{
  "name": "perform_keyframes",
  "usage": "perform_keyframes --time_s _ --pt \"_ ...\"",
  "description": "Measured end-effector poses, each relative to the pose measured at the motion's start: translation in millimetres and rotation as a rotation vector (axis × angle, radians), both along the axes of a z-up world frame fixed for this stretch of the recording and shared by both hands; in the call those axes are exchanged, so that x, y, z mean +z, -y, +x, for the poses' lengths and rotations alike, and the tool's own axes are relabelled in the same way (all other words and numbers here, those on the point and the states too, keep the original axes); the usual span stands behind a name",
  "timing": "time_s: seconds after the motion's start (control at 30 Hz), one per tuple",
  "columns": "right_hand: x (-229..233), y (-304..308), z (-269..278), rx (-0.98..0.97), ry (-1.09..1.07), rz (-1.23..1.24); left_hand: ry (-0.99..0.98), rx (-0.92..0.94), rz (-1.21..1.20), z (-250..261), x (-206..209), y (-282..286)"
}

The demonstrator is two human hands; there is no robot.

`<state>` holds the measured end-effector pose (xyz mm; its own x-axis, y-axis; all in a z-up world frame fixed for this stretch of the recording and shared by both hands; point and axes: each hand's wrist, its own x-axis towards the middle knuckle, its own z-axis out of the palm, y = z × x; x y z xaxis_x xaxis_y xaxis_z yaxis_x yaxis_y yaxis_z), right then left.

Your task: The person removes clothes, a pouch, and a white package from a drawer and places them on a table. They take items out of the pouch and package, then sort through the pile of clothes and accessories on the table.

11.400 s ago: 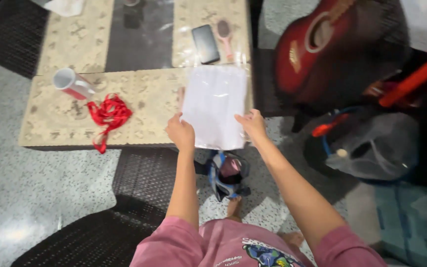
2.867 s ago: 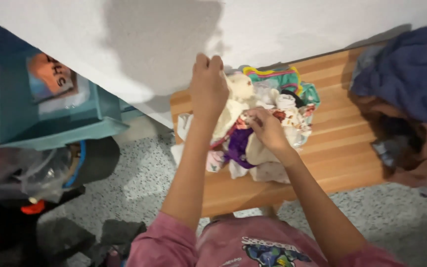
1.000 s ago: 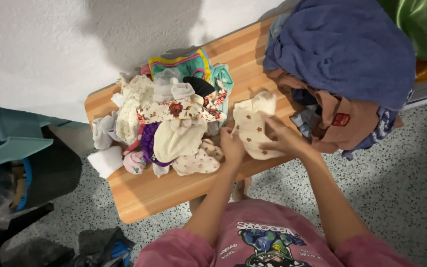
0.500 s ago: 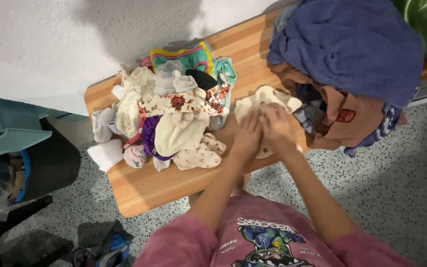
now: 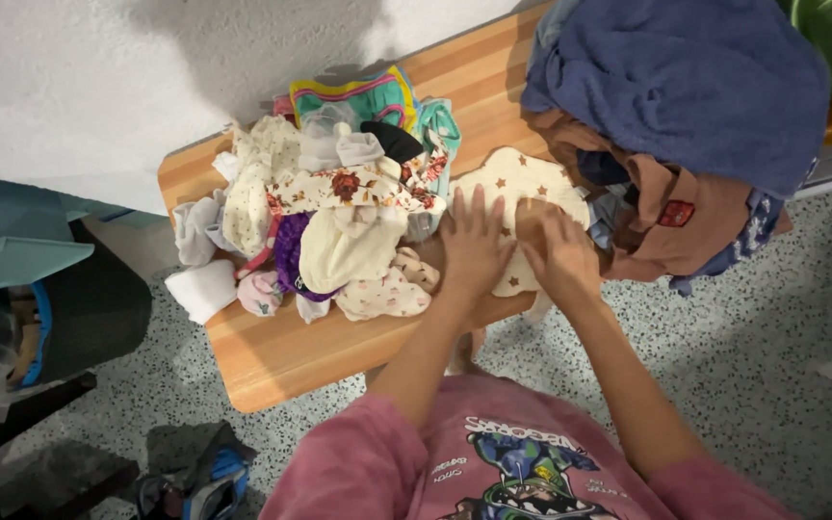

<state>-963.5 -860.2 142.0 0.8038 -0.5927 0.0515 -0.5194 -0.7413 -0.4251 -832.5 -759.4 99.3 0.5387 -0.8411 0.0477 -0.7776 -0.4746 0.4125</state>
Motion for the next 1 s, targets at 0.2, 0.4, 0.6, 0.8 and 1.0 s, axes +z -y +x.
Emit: perform_keyframes --time_s 0.2,0.4,0.6,0.8,1.0 --pt "-41 12 9 0.142 0.087 -0.238 0.1 -0.015 -0.307 -5 -34 -7" --pt "-15 9 42 0.139 0.066 -0.103 -0.305 -0.008 -0.072 14 42 -14" --pt "73 -57 118 0.303 0.367 0.146 -0.016 0.265 -0.586 87 140 -98" --pt "126 -140 178 0.611 0.431 0.256 0.157 0.621 -0.481 158 161 -199" --pt "132 -193 223 0.779 0.467 0.241 0.421 0.878 -0.655 189 197 -276"
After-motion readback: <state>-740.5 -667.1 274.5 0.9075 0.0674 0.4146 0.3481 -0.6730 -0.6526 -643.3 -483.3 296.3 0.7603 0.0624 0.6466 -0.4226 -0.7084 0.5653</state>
